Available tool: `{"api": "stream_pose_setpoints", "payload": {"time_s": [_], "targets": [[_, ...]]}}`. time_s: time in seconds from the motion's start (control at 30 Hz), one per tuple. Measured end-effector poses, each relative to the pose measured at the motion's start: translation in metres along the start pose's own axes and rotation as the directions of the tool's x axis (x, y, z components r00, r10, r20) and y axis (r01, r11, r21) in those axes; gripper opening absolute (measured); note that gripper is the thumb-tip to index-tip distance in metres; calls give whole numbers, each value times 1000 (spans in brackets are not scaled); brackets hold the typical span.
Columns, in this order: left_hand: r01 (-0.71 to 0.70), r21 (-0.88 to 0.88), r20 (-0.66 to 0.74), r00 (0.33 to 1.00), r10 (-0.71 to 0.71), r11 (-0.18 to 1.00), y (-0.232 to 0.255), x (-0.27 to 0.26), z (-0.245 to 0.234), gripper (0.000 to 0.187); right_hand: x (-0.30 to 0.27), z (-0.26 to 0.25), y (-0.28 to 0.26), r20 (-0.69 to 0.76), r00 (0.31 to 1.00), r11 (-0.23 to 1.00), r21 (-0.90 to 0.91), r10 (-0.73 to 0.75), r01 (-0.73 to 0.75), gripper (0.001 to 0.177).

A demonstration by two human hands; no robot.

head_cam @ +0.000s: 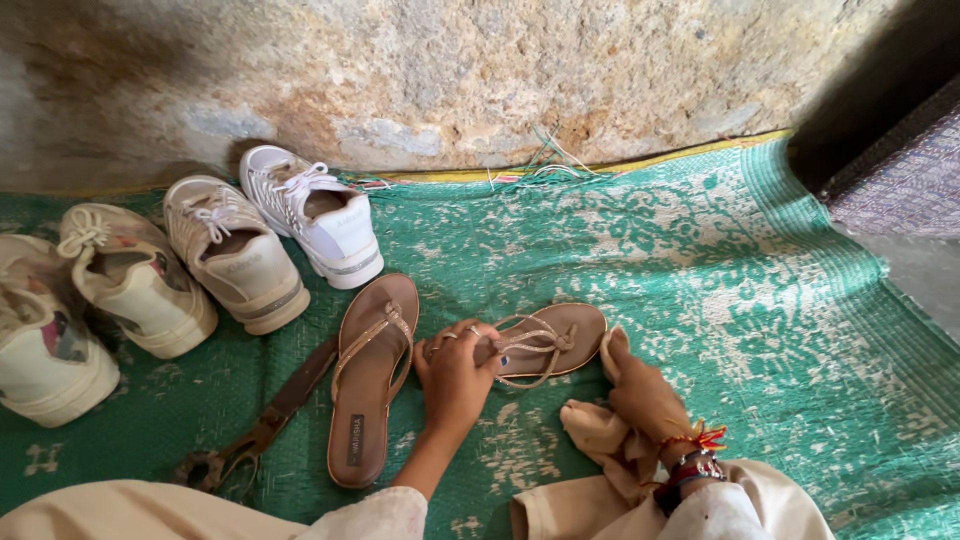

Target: The person sits on a green mat and uses a cloth to wipe the straps and soles of a pair of beige sandals. They turn the sandals over to clean different surfaces and continue wiping until the clip ends.

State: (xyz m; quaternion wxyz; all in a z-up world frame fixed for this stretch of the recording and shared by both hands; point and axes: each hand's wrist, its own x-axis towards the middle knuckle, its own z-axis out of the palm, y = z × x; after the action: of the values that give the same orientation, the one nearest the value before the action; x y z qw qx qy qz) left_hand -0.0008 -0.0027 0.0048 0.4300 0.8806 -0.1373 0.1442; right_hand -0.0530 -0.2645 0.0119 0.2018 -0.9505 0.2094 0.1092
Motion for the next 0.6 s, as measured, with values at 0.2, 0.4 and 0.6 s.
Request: {"api": "stream_pose_setpoints", "payload": {"time_s": [0.2, 0.4, 0.6], "targets": [[90, -14, 11, 996, -90, 996, 2, 2, -2, 23, -22, 9, -6, -19, 993, 993, -3, -120, 120, 90], [109, -16, -23, 994, -109, 994, 3, 6, 1, 16, -17, -6, -25, 49, 999, 1000, -28, -8, 9, 102], [51, -32, -82, 995, -53, 998, 3, 7, 2, 15, 14, -13, -20, 2, 1000, 998, -69, -3, 3, 97]]}}
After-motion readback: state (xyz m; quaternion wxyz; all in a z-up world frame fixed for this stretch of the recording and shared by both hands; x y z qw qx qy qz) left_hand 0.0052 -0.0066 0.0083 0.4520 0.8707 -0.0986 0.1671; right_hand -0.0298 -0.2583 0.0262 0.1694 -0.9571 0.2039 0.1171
